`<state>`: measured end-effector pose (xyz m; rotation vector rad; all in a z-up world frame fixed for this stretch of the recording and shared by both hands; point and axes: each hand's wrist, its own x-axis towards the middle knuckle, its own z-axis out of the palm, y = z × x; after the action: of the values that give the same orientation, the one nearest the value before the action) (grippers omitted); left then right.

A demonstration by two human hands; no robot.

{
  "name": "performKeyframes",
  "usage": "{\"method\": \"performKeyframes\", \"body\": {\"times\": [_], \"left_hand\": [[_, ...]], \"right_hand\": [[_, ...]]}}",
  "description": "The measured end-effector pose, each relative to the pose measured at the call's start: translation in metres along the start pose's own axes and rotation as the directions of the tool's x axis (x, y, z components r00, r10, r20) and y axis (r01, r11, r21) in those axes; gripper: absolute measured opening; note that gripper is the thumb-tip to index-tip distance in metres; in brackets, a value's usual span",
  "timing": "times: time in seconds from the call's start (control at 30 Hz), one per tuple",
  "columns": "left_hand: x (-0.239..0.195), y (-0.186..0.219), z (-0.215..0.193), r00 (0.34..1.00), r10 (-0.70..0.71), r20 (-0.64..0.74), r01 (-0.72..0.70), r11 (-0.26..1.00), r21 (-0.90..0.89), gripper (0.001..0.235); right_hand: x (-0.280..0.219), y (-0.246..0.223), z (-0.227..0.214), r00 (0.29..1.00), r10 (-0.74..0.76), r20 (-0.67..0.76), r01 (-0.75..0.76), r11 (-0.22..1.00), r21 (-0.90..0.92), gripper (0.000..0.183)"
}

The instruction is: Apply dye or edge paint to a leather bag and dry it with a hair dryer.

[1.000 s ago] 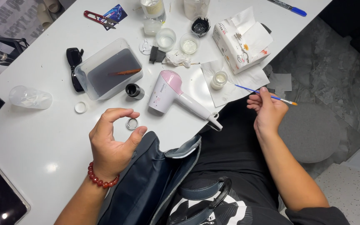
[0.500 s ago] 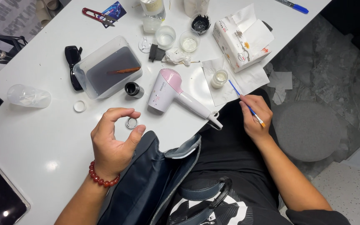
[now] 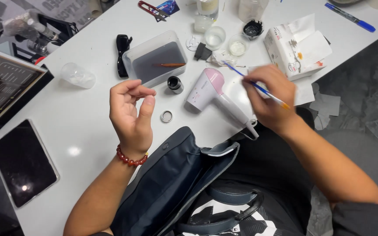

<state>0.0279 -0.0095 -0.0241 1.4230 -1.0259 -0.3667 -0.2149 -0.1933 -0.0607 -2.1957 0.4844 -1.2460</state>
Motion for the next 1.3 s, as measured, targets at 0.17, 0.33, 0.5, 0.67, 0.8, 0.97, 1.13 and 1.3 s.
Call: {"method": "performKeyframes", "body": {"times": [0.17,0.33,0.5,0.67,0.8,0.97,1.13,1.3], "left_hand": [[0.000,0.005,0.001,1.000,-0.003,-0.028,0.001,0.998,-0.067,0.036],[-0.002,0.010,0.001,1.000,0.000,-0.005,-0.001,0.999,-0.054,0.037],[-0.002,0.007,-0.002,1.000,0.024,0.013,-0.023,1.000,-0.019,0.037],[0.000,0.002,-0.001,0.999,0.019,0.033,-0.018,0.999,-0.028,0.037],[0.000,-0.001,0.002,0.998,0.004,0.059,-0.003,1.000,-0.015,0.037],[0.000,0.005,0.009,0.995,-0.039,0.088,0.041,0.999,-0.020,0.037],[-0.002,0.010,0.009,0.990,-0.052,0.128,0.052,0.999,0.000,0.040],[-0.004,0.012,0.008,0.981,-0.053,0.186,0.028,0.991,0.132,0.038]], "right_hand": [[0.072,0.046,0.101,0.903,-0.191,0.385,0.234,0.970,-0.066,0.020],[0.087,0.074,0.145,0.771,-0.170,0.614,0.389,0.889,-0.242,0.010],[0.107,0.070,0.106,0.754,-0.226,0.617,0.409,0.896,-0.172,0.040],[0.106,0.111,0.035,0.840,-0.029,0.542,0.277,0.882,-0.381,0.029],[0.095,0.105,0.027,0.770,0.207,0.603,0.172,0.843,-0.510,0.029],[0.077,0.101,0.061,0.665,0.354,0.658,0.171,0.786,-0.595,0.040],[0.077,0.111,0.028,0.757,0.338,0.559,0.137,0.755,-0.641,0.033],[0.071,0.144,-0.073,0.930,0.305,0.204,0.066,0.408,-0.911,0.045]]}}
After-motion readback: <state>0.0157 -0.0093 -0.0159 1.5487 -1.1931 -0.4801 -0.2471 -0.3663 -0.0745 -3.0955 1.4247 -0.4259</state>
